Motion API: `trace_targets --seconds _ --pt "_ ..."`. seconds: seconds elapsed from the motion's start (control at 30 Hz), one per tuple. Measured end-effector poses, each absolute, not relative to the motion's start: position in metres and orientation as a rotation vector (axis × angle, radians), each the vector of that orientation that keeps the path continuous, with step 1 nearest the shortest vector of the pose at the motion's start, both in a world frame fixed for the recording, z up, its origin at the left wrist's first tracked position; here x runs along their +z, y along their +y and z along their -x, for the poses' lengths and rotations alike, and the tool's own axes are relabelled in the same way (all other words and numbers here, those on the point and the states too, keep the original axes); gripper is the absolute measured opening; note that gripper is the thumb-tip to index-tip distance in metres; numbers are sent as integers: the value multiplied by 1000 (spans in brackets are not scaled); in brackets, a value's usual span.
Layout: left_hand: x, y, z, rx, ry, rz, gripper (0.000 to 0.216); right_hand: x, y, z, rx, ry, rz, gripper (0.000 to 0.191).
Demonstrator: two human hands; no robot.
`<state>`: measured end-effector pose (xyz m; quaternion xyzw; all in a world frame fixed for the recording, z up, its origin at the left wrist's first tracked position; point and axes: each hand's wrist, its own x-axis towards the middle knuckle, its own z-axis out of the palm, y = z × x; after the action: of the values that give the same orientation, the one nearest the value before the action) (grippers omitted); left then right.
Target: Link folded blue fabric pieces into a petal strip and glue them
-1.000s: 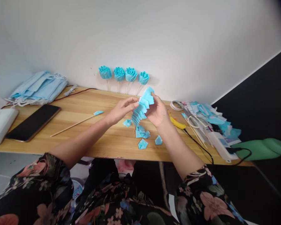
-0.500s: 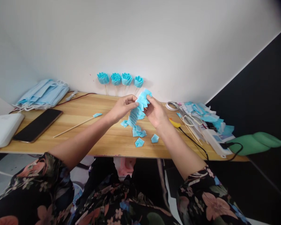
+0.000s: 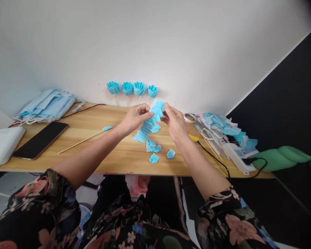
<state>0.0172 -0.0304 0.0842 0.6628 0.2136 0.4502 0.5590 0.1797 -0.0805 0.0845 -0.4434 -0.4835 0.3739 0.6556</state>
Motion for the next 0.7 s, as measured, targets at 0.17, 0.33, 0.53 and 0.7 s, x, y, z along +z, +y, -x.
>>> trace_targets --seconds 0.17,0.33,0.53,0.7 --pt "84 -22 -16 1060 542 -1640 29 94 -73 -184 759 -1286 1017 38" --pt "87 -10 -12 1232 589 -1646 22 97 -44 -192 604 -1347 1060 42" --pt "82 -18 3 1421 710 -1614 37 91 -15 -203 599 -1321 1075 44" --pt "61 -16 2 1077 718 -1478 47 86 -11 -199 689 -1278 1079 41"
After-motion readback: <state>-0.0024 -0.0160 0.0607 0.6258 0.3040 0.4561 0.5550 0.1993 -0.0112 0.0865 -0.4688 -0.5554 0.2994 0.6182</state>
